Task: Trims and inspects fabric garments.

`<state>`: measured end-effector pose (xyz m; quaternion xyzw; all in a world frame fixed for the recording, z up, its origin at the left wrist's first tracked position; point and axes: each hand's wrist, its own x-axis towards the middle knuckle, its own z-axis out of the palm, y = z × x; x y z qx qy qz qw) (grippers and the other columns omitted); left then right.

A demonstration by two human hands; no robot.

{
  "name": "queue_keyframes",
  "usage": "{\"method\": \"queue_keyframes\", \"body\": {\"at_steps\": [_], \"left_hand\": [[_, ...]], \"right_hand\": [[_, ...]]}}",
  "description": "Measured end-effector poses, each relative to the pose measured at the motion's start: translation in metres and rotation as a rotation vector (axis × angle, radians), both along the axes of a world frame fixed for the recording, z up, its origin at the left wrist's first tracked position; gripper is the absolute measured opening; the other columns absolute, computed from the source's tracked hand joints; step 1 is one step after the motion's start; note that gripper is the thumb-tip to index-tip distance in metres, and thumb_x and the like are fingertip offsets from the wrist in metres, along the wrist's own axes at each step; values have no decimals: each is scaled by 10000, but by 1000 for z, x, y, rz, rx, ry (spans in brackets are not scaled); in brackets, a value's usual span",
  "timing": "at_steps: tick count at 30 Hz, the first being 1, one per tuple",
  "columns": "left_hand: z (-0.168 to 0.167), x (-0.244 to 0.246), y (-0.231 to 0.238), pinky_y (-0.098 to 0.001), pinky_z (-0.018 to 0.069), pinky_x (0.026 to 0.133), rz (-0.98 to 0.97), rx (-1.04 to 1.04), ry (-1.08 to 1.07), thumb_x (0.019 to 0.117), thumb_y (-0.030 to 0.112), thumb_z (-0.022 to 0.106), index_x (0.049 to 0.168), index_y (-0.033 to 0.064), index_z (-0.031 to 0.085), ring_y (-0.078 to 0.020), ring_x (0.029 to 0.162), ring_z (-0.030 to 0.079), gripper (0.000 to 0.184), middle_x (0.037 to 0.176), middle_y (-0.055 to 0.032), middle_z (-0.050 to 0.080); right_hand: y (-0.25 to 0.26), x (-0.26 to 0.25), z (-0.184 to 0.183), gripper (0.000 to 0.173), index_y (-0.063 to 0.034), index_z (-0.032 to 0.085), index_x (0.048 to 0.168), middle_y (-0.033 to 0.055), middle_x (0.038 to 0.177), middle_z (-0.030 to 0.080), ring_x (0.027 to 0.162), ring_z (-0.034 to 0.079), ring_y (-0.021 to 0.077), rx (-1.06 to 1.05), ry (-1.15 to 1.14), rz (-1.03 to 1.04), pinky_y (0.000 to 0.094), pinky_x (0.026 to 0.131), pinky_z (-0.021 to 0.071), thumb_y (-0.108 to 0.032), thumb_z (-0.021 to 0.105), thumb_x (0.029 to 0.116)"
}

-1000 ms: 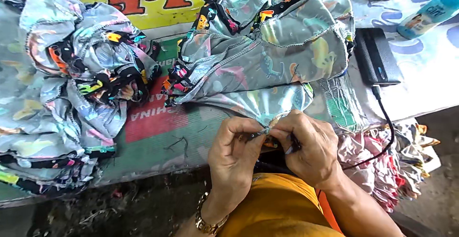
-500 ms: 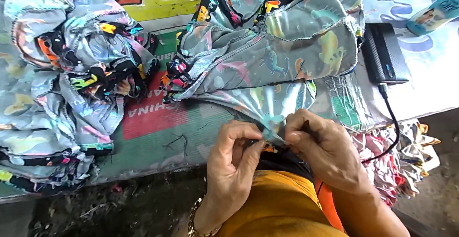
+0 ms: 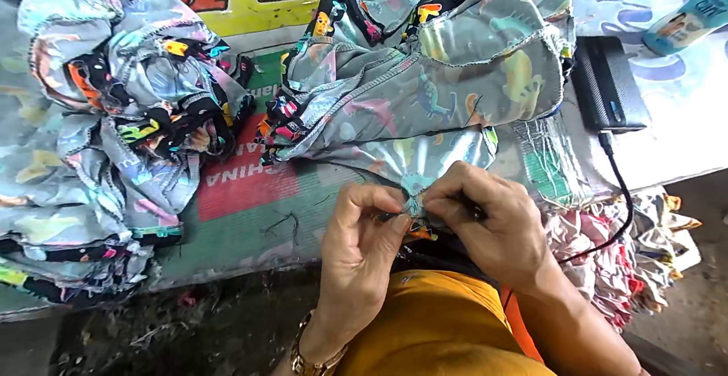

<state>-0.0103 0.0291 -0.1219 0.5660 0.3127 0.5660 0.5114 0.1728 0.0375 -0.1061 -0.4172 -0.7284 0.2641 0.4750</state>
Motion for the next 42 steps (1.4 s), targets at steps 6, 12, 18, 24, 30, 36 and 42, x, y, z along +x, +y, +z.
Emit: {"method": "queue_keyframes", "body": {"at_steps": [6,12,18,24,30,36,42], "left_hand": [[-5,3,-9,-201,560,897,117,188,466,991,100,639,1186,111,558,-31,1029,630,212,1106,8,630],[-8,4,-8,-232,489,860,277,407,798,1011,220,620,1044,118,683,-99,1000,600,124,1050,-42,636],[-2,-3,-9,-278,478,857,220,396,885,1010,189,605,1013,126,708,-113,1000,620,120,1046,-36,680],[3,-14,-4,-267,525,882,160,294,783,1056,171,544,1016,76,696,-68,1013,662,184,1042,-14,727],[0,-18,-3,-281,509,884,276,299,816,1037,169,574,1036,64,704,-68,947,660,167,983,-19,731],[-3,-17,-5,-283,515,912,307,268,738,1003,152,609,995,81,701,-59,979,667,117,1001,5,740],[-6,-17,-6,-273,514,918,312,262,675,1009,175,601,1014,96,688,-50,990,660,118,1007,21,733]], "right_hand": [[-5,6,2,55,-60,672,947,-28,837,631,716,575,-20,-28,-43,7,115,613,486,-111,659,965],[-20,-1,-11,137,-70,693,966,57,804,640,673,598,111,176,-293,-20,234,549,446,-144,587,1011],[-21,0,-18,125,-66,680,975,60,805,653,680,608,125,218,-311,-10,243,554,446,-124,577,1015],[-22,-3,-14,139,-69,634,1030,27,819,645,654,587,86,91,-376,-94,218,543,451,-198,620,982],[-23,-4,-4,291,-75,612,1107,10,878,660,702,601,38,-10,-363,-86,187,572,471,-293,680,927],[-23,-7,-1,246,-87,636,1133,-7,889,646,706,584,37,-9,-404,-124,200,559,450,-263,616,961],[-23,-9,-1,226,-115,683,1106,23,922,681,718,635,132,50,-533,-209,289,528,444,-298,604,999]]}}
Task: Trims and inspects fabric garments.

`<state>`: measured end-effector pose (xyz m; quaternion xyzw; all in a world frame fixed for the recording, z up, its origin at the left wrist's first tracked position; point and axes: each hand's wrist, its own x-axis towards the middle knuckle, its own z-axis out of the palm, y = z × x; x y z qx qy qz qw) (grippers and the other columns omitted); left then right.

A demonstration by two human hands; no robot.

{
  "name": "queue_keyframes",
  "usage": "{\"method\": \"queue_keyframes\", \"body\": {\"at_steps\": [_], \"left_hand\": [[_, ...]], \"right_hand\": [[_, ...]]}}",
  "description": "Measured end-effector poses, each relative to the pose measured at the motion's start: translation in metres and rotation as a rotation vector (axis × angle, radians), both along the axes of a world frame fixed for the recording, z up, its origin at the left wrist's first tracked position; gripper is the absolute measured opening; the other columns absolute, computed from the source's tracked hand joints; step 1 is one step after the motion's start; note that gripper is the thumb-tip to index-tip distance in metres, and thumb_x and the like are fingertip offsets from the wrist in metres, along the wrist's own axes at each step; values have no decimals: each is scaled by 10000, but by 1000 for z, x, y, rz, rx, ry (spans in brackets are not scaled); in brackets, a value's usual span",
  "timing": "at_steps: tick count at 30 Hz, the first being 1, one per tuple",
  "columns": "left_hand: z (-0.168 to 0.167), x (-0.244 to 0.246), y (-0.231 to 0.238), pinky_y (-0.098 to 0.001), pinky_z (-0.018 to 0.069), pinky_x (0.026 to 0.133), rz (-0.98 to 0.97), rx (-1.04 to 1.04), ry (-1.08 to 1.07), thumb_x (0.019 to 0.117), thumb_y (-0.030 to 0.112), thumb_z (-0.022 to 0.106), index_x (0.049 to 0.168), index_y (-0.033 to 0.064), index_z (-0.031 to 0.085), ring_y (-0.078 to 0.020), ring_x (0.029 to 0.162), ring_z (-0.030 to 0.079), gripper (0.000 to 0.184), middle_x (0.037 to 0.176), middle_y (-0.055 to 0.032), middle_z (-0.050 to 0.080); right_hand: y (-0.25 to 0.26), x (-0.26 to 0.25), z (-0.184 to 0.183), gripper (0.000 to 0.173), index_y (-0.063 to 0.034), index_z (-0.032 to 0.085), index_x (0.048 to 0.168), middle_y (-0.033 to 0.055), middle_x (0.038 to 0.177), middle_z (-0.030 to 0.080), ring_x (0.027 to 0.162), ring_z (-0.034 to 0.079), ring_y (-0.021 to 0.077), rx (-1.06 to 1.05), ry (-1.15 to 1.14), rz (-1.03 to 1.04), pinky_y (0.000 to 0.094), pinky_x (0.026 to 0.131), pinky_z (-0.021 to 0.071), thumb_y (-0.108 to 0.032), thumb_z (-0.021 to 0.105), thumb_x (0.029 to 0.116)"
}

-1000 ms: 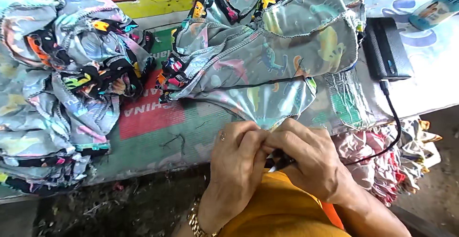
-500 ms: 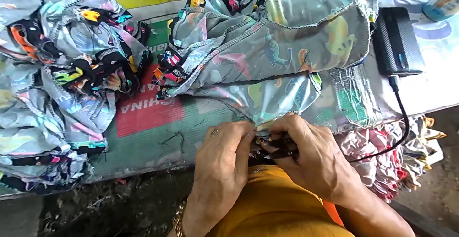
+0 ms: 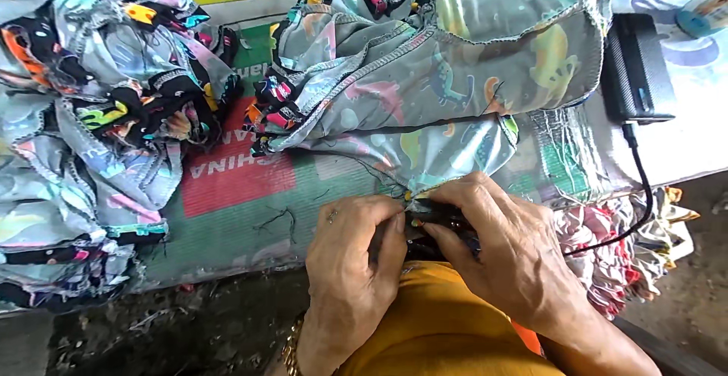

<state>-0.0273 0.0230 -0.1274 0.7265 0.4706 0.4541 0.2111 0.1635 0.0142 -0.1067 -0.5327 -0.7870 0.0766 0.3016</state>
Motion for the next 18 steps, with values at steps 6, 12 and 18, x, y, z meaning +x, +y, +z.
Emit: {"method": "queue_keyframes", "body": {"at_steps": [6,12,18], "left_hand": [[-6,6,-7,-324,450,912,49,290,171,991,171,640,1025,135,657,-126,946,622,53,971,-15,675],[-8,14,-9,-365,404,926,32,379,279,983,162,622,1017,121,655,-149,859,610,63,903,-33,678],[-8,18,-11,-345,416,943,-6,355,207,993,147,607,1020,110,653,-125,871,623,65,932,-33,694]], "right_hand": [[-4,2,-1,208,-96,718,1108,59,972,735,783,673,152,91,-5,18,294,595,477,-258,622,1020],[-7,7,-9,154,-101,731,1085,75,932,736,744,650,172,196,-26,-17,301,600,447,-205,655,1001],[-7,7,-15,145,-93,739,1067,74,936,749,762,675,156,192,54,8,288,614,477,-181,640,1007]]}}
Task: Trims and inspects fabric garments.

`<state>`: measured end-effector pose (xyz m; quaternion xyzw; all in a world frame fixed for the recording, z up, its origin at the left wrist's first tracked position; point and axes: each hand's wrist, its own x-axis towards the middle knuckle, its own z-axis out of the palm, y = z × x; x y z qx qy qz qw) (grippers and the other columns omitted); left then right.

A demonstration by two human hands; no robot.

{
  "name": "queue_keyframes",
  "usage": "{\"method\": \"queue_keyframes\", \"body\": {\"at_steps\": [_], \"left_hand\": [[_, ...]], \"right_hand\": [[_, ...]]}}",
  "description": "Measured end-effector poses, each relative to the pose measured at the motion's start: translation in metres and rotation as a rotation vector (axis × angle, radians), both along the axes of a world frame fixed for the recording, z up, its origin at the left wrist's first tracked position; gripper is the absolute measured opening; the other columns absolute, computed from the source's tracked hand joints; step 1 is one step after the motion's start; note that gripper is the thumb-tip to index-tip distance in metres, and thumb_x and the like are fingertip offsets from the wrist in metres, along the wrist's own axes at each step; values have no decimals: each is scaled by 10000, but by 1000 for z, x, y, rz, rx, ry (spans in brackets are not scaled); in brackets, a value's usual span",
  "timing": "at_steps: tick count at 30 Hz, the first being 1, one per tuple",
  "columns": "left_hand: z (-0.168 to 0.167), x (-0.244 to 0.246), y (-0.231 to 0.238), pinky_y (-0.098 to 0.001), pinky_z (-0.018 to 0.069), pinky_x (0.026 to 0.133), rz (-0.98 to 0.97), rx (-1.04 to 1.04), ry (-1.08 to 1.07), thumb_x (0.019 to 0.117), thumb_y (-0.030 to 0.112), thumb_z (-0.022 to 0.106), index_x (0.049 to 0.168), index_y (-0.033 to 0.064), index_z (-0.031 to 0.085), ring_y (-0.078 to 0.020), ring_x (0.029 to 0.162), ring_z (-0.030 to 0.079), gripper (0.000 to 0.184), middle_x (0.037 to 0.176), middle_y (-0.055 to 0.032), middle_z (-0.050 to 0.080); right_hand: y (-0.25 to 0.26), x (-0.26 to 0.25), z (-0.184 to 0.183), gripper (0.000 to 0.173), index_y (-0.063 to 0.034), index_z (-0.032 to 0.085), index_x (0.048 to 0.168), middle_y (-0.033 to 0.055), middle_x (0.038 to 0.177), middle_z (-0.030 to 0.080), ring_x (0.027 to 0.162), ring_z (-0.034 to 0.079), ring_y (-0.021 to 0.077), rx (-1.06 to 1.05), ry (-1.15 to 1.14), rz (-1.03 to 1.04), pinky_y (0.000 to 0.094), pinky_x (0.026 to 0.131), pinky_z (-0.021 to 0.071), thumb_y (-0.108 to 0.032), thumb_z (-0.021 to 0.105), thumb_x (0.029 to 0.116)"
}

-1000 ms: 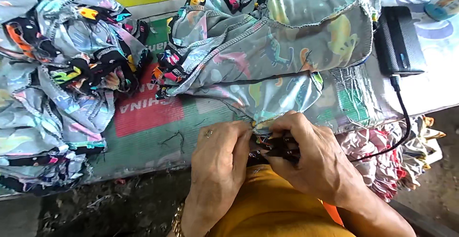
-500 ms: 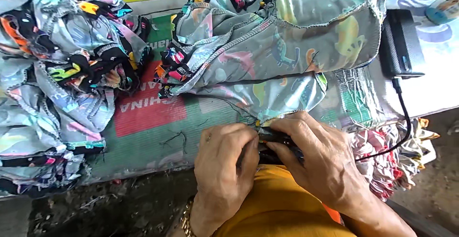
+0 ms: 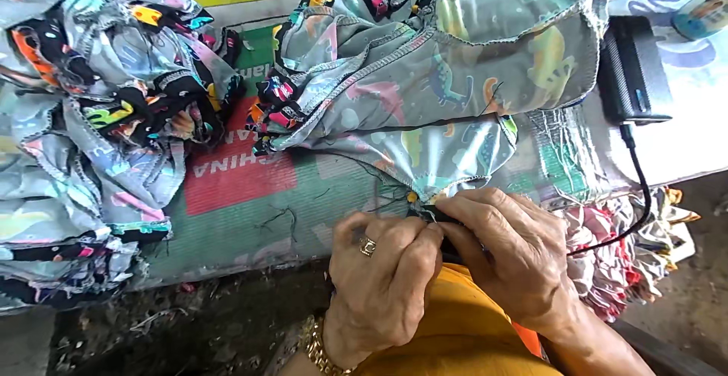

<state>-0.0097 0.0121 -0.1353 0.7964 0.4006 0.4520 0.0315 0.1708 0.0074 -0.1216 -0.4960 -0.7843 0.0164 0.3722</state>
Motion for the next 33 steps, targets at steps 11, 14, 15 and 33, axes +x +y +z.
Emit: {"method": "queue_keyframes", "body": {"at_steps": [11,14,15,33], "left_hand": [[15,-9,-14,-345,426,983,-77,-104,-22,1019,203,575,1029,154,617,-107,931,622,65,957,5,665],[42,-48,-15,-275,465,906,-449,-459,-137,1077,302,506,848,144,574,-74,823,620,286,798,12,630],[45,-61,-9,-273,487,845,-615,-585,-169,1096,345,470,817,125,588,-93,793,621,375,763,-6,625],[18,7,19,-335,472,926,-81,-245,74,994,220,601,1153,94,636,-154,1111,613,206,1141,-65,675]], "right_hand": [[-8,9,8,210,-78,726,1060,63,901,725,766,675,143,-145,20,82,281,613,506,-235,587,1047],[-18,29,22,240,-90,675,1084,61,887,683,733,654,157,-313,0,334,297,566,492,-289,543,1062],[-17,32,24,244,-92,663,1105,56,900,678,746,643,132,-345,57,422,269,586,489,-306,557,1056],[4,24,7,192,-73,662,917,10,812,600,712,552,18,-153,230,154,144,615,429,-227,617,1023]]}}
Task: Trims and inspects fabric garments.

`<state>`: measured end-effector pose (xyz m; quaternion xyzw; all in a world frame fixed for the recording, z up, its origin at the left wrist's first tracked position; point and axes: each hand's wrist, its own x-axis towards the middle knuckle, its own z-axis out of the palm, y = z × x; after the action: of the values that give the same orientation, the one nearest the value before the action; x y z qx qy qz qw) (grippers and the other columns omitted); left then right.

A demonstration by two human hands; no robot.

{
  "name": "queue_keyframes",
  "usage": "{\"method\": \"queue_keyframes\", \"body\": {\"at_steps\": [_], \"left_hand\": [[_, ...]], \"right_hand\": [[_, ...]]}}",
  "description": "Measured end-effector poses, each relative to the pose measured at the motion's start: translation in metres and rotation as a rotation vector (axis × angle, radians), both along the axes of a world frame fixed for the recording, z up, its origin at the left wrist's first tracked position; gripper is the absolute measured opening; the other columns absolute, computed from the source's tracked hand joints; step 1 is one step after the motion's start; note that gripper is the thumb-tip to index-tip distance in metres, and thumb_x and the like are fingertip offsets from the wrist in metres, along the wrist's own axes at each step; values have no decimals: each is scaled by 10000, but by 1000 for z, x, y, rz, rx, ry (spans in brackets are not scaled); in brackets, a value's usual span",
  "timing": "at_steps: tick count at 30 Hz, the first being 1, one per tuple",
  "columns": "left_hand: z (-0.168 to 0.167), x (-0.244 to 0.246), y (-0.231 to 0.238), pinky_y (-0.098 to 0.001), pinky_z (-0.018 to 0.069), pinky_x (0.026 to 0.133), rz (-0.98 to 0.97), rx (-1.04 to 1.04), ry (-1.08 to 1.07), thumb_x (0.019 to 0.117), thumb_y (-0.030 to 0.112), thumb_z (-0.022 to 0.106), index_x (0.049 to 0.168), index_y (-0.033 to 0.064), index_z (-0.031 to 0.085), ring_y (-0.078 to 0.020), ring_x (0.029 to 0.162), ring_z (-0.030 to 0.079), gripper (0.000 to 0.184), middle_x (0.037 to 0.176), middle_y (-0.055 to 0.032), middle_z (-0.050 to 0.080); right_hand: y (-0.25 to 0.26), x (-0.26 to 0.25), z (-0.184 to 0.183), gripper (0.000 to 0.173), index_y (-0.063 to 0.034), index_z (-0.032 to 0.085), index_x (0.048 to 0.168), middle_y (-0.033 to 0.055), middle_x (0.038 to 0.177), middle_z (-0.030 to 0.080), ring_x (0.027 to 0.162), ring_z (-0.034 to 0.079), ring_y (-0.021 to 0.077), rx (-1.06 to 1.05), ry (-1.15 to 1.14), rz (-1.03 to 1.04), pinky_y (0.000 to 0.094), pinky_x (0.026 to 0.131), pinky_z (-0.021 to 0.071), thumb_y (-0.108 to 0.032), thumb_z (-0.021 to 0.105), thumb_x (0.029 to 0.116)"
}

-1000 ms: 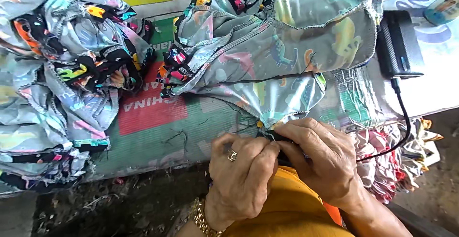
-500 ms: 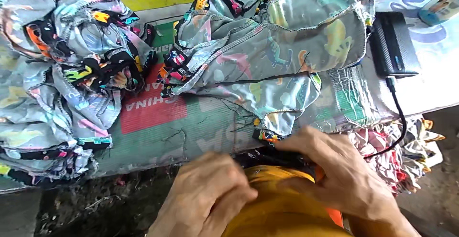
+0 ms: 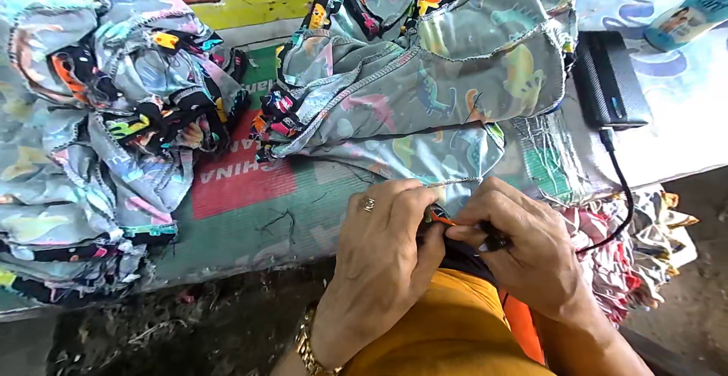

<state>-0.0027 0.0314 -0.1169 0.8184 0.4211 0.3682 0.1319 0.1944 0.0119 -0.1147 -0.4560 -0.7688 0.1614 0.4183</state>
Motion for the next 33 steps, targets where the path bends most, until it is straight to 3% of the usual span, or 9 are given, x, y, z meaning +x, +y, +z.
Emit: {"method": "queue_keyframes", "body": {"at_steps": [3,5,9,11,15,18,21,26,33], "left_hand": [[-4,-13,5,-421,494,911,119,106,184,990,93,548,1041,80,649,-253,1079,650,114,1077,-111,698],[0,-28,6,-467,481,917,157,80,215,998,119,554,1065,62,651,-284,1087,643,131,1092,-135,687],[10,-25,-5,-311,466,1011,92,11,-101,990,336,627,1133,162,610,-94,1173,590,226,1170,14,654],[8,-7,-9,-317,455,1010,60,19,-131,963,361,681,1150,161,601,-113,1171,586,286,1174,-5,650],[-1,12,0,-318,485,979,55,82,-110,1008,138,578,1109,77,635,-153,1130,633,131,1132,-69,699],[3,5,5,-273,529,948,4,-52,-280,988,66,566,1063,78,680,-101,1100,653,137,1098,-24,722],[12,-3,8,-207,597,787,-84,-337,-585,983,48,582,1080,88,678,-44,915,690,142,1022,19,718],[13,-16,18,-258,595,827,-209,-780,-1082,964,72,622,1102,174,650,-75,874,699,174,941,-6,705],[12,-10,13,-230,584,853,-220,-630,-923,981,4,547,1158,177,568,-64,923,700,248,986,17,708]], "right_hand": [[3,8,2,211,-63,626,944,11,884,601,808,580,2,19,147,87,124,696,478,-232,574,1060],[6,14,6,202,-76,609,949,3,913,595,847,588,-2,41,154,93,120,724,487,-237,569,1064],[12,10,5,187,-61,642,940,21,926,603,853,589,2,72,129,95,113,715,478,-213,608,1044],[13,3,5,192,-57,636,929,27,926,605,861,590,9,71,138,99,115,725,479,-209,607,1042],[15,-3,7,207,-57,570,959,32,904,625,850,625,26,38,186,136,147,726,518,-222,535,1079],[20,0,10,201,-75,552,971,-12,842,593,761,590,-29,-39,245,140,103,662,503,-241,528,1083],[27,-3,12,115,-77,570,996,-40,862,600,769,587,-48,-100,289,136,87,666,507,-176,566,1056],[39,-11,8,32,-65,589,1022,-43,859,606,738,586,-37,-114,275,97,104,648,521,-86,607,1006],[34,-9,7,93,-56,639,1011,-12,945,578,825,578,-6,4,269,-16,126,696,512,-132,590,1032]]}}
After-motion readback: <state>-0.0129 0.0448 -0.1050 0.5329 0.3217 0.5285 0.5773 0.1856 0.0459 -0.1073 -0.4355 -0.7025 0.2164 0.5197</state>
